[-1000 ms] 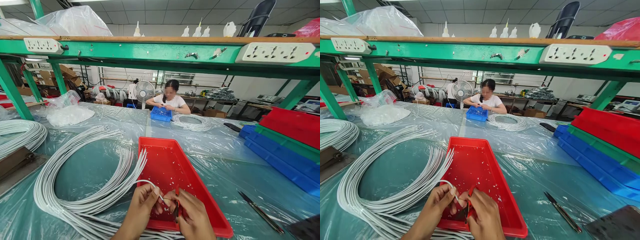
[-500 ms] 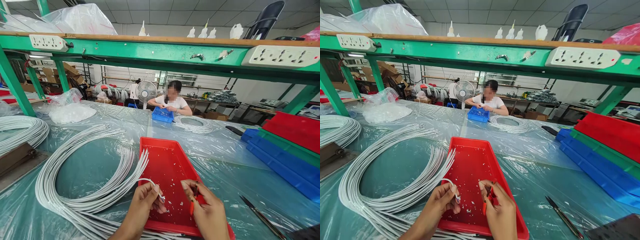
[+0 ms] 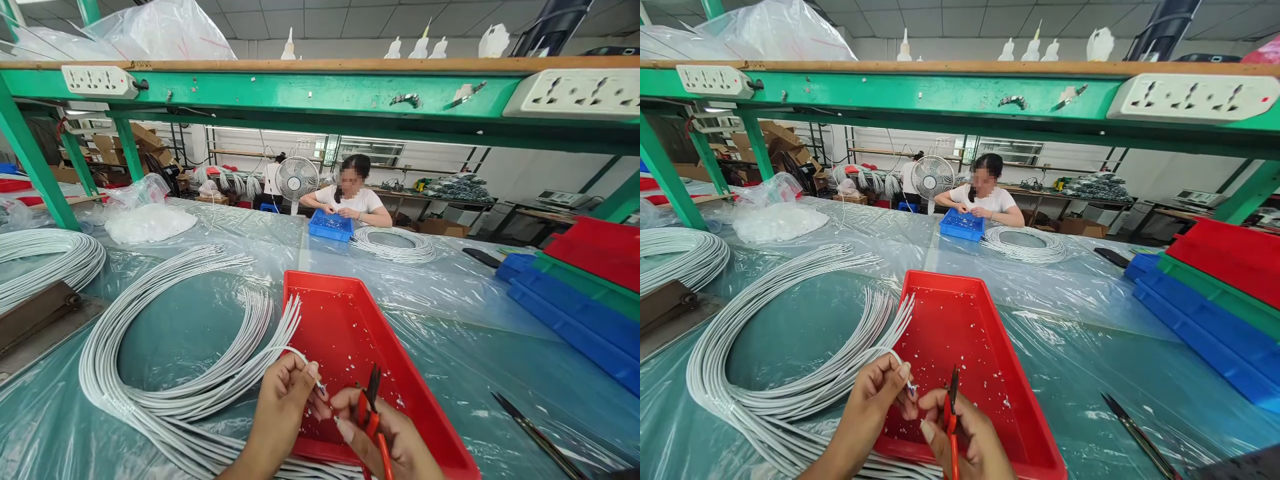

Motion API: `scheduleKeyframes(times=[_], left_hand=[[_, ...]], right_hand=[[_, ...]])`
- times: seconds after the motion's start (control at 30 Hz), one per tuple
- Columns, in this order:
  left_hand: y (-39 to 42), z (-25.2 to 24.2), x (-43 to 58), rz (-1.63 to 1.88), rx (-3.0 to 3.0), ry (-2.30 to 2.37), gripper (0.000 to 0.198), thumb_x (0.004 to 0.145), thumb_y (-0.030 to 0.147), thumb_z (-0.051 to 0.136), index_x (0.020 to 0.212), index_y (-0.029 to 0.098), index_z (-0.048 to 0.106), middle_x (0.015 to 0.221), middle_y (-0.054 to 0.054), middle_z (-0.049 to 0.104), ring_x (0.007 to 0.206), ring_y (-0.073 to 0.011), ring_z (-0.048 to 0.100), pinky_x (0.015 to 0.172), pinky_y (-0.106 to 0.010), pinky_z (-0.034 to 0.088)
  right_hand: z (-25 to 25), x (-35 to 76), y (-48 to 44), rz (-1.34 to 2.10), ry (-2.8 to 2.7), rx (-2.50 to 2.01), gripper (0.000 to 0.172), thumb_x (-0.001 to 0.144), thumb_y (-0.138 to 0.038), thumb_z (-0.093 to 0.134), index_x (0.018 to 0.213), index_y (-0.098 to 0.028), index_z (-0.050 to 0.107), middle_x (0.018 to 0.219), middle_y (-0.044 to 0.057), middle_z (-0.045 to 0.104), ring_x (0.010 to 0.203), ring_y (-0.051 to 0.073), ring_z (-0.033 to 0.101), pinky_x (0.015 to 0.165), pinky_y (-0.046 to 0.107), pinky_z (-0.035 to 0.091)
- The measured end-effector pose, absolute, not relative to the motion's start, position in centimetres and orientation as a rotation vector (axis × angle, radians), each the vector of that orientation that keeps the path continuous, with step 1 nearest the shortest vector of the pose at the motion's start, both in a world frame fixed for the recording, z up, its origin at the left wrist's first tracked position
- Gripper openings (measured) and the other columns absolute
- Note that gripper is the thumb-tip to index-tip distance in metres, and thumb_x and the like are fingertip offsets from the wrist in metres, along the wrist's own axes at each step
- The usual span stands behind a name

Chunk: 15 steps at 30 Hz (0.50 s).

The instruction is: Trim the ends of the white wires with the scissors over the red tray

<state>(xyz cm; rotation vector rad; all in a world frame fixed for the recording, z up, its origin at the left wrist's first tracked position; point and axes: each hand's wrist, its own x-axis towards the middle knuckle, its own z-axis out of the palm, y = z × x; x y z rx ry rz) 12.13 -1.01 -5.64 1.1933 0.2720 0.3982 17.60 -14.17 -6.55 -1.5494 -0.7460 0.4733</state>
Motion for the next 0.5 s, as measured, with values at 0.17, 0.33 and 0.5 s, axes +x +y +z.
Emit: scheduleKeyframes(times=[0.17, 0.33, 0.5], left_hand=[[-1.0, -6.0, 12.3, 0.356, 1.156, 0.273, 0.031, 0.080, 0.041, 0.052, 0.067, 0.015, 0.041, 0.055, 0.000, 0.058, 0.043, -0.0097, 0.054, 0.047, -0.020, 0.041], [-0.8, -6.3, 12.4, 0.360, 1.141, 0.275, 0.031, 0.078, 0.041, 0.054, 0.068, 0.014, 0.043, 0.055, 0.001, 0.056, 0.041, -0.0075, 0.051, 0.046, -0.018, 0.036], [-0.7, -6.0, 12.4, 0.407, 1.183, 0.265, 0.034, 0.078, 0.045, 0.053, 0.067, 0.015, 0.043, 0.054, 0.001, 0.055, 0.041, -0.0077, 0.048, 0.046, -0.019, 0.035]], right_hand=[[-7.3, 20.8, -15.0, -0.145, -0.809, -2.183, 0.038, 0.084, -0.048, 0.043, 0.060, -0.021, 0.034, 0.053, -0.002, 0.039, 0.048, 0.015, 0.033, 0.046, 0.025, 0.024], [-7.3, 21.6, -15.0, -0.030, -0.852, -2.061, 0.030, 0.083, -0.047, 0.046, 0.069, -0.020, 0.044, 0.063, 0.000, 0.044, 0.053, 0.016, 0.040, 0.049, 0.024, 0.031], [-5.9, 18.9, -14.9, 0.676, -0.825, -1.559, 0.043, 0.081, -0.060, 0.047, 0.072, -0.017, 0.049, 0.064, 0.000, 0.044, 0.057, 0.015, 0.046, 0.055, 0.024, 0.041]])
